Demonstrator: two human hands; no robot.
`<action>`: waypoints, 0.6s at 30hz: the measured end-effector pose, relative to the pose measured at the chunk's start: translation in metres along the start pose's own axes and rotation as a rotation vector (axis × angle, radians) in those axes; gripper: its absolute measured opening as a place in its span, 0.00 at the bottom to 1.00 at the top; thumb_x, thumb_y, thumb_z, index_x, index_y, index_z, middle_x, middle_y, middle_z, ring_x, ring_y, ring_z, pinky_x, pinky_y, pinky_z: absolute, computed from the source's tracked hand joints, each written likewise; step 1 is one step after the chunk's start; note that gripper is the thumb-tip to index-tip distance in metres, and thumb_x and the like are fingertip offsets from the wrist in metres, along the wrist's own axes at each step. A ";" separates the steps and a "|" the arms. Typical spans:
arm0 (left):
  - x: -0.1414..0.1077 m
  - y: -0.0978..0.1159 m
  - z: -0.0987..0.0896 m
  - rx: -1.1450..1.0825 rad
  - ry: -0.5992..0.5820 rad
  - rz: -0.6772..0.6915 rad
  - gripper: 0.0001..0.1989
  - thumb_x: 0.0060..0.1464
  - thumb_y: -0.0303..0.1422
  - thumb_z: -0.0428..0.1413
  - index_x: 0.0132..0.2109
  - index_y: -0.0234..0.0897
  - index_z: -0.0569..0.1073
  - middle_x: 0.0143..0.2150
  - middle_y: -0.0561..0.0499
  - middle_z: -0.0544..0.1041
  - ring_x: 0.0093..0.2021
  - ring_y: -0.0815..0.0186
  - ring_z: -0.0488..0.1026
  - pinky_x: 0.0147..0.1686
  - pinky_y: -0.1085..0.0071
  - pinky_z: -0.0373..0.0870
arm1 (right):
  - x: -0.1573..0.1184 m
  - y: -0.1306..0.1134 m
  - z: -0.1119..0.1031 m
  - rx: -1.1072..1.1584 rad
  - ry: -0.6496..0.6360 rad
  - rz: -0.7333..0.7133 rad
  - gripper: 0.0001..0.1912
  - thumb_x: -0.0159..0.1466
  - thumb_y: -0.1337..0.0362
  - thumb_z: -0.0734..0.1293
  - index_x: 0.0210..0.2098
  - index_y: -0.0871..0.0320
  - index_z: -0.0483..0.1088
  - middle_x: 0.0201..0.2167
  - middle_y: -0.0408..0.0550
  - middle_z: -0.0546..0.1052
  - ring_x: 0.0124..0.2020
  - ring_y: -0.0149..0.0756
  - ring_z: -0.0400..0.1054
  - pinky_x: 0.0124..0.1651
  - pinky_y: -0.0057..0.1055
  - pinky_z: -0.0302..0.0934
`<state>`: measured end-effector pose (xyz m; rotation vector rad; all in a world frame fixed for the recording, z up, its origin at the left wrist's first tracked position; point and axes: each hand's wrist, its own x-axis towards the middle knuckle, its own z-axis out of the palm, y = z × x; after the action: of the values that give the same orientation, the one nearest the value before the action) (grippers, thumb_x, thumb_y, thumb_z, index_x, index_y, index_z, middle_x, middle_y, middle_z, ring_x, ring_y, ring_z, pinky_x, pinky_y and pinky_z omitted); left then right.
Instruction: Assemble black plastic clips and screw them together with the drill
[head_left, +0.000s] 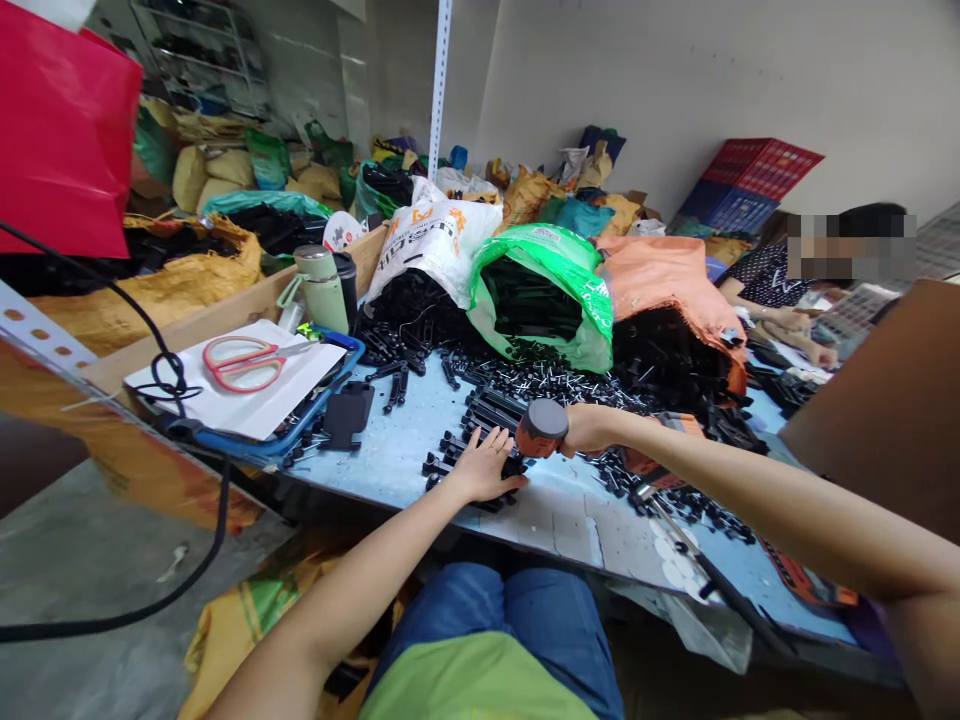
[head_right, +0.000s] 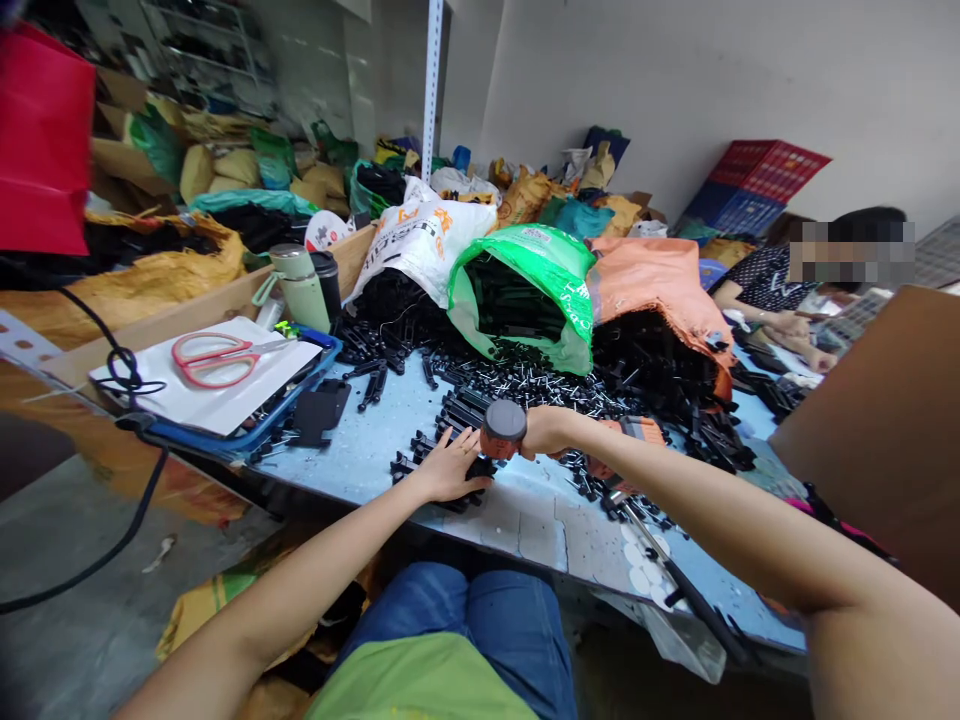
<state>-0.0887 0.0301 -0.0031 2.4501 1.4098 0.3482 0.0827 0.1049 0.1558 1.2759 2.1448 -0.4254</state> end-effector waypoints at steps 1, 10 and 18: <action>-0.006 0.002 -0.002 0.005 -0.009 0.018 0.41 0.51 0.59 0.38 0.64 0.37 0.48 0.66 0.41 0.48 0.66 0.55 0.39 0.60 0.52 0.36 | -0.005 -0.004 0.001 -0.012 0.015 -0.003 0.12 0.43 0.63 0.67 0.28 0.60 0.74 0.24 0.46 0.74 0.29 0.38 0.69 0.29 0.26 0.58; -0.048 0.009 0.009 0.149 0.112 0.002 0.47 0.46 0.58 0.49 0.64 0.33 0.48 0.65 0.38 0.50 0.66 0.52 0.40 0.61 0.52 0.34 | -0.023 -0.034 0.009 -0.019 -0.058 -0.004 0.07 0.44 0.63 0.65 0.21 0.60 0.72 0.18 0.46 0.72 0.21 0.36 0.68 0.24 0.26 0.58; -0.047 0.009 0.008 0.145 0.119 0.014 0.46 0.45 0.57 0.51 0.64 0.34 0.49 0.65 0.39 0.53 0.65 0.51 0.43 0.61 0.51 0.37 | -0.046 -0.046 0.017 -0.148 0.065 -0.019 0.13 0.46 0.59 0.65 0.28 0.61 0.74 0.24 0.51 0.75 0.27 0.41 0.69 0.25 0.28 0.57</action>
<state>-0.1016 -0.0164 -0.0098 2.5949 1.5161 0.4149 0.0647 0.0417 0.1704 1.2020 2.1999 -0.2315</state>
